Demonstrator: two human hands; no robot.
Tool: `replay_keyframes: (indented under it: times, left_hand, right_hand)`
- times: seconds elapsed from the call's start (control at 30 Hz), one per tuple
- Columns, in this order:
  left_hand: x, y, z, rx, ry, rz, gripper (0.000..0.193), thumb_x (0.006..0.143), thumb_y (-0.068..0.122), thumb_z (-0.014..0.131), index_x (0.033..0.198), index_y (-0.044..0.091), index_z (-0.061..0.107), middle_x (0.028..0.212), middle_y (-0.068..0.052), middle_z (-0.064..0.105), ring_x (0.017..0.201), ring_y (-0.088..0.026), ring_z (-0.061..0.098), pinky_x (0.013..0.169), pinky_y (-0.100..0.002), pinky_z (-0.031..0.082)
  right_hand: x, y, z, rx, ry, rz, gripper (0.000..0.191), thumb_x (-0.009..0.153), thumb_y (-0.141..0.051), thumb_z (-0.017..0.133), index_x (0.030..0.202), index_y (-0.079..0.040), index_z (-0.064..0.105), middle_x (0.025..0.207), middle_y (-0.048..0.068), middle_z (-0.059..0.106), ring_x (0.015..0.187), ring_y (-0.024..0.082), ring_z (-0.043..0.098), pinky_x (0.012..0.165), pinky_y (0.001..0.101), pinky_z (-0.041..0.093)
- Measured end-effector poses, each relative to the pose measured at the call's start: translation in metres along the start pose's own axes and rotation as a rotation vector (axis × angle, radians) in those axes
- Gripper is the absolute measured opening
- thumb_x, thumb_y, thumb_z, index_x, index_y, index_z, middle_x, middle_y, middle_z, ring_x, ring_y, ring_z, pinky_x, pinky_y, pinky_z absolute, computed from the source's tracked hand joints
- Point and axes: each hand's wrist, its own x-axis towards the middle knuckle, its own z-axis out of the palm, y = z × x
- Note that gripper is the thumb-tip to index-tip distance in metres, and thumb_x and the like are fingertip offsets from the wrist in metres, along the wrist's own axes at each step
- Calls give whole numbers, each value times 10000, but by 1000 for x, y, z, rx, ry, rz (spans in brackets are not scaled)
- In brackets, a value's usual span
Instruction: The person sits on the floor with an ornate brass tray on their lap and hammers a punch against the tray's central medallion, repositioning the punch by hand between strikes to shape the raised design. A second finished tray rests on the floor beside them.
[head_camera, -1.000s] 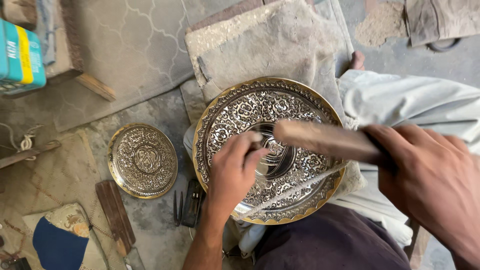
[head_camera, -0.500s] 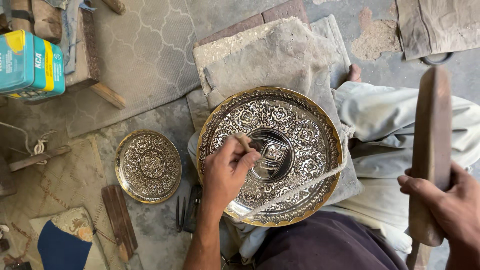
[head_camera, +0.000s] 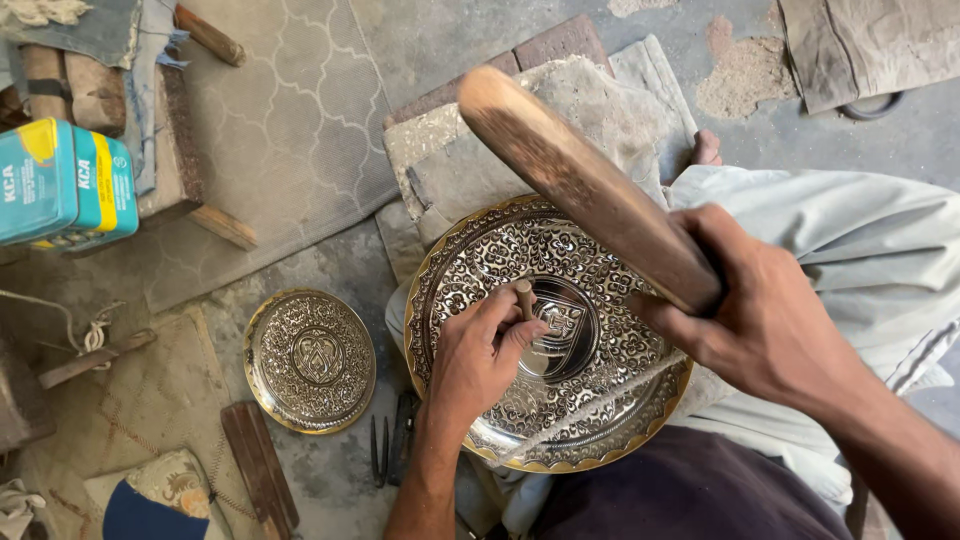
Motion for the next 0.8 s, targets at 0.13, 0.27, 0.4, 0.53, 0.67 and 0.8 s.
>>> replay_keyframes:
  times: [0.13,0.27,0.4,0.53,0.67,0.8]
  left_hand:
    - [3,-7,2,-8,-12,14,296,933,207,766,1144,31,657,868,-98,727,715,-184,730,617,-327,568]
    - [4,-17,5,-38,-12,21,319,923,205,760,1163,26,649,859,-92,721,714,-185,722,619,-321,565]
    - [4,-26,4,69,-31,71,251,940,224,768,1066,32,667,843,-94,712,695,-208,696,621,-351,536]
    - [4,-30,4,29,-45,42,262,942,231,746,1086,27,663,847,-89,709,684,-207,691,606,-358,534]
    - [6,-30,4,90,-18,151,219,983,230,746,1042,43,647,880,-86,704,749,-214,694,655,-366,528]
    - [8,-30,5,5,-45,13,265,952,238,729,1096,28,654,845,-73,702,673,-182,681,591,-341,532]
  right_hand:
    - [17,-18,4,-3,-11,-9,539,750,-320,831,1131,-49,563,739,147,693,627,258,697,554,412,544]
    - [31,-9,13,-98,-183,-95,382,822,-224,711,1120,-76,525,751,116,726,609,222,738,511,384,609]
    - [38,9,23,-711,-288,-149,347,958,-295,642,1214,-107,503,917,85,681,656,217,679,522,380,584]
    - [41,18,29,-560,-276,-107,279,937,-214,641,1153,-86,518,909,74,686,665,216,670,549,369,561]
    - [42,16,27,-933,-355,-55,328,1005,-333,619,1245,-133,519,925,48,675,703,213,688,578,375,586]
    - [43,8,27,-304,-87,-259,465,794,-188,741,1194,-52,546,864,108,706,678,277,716,580,432,576]
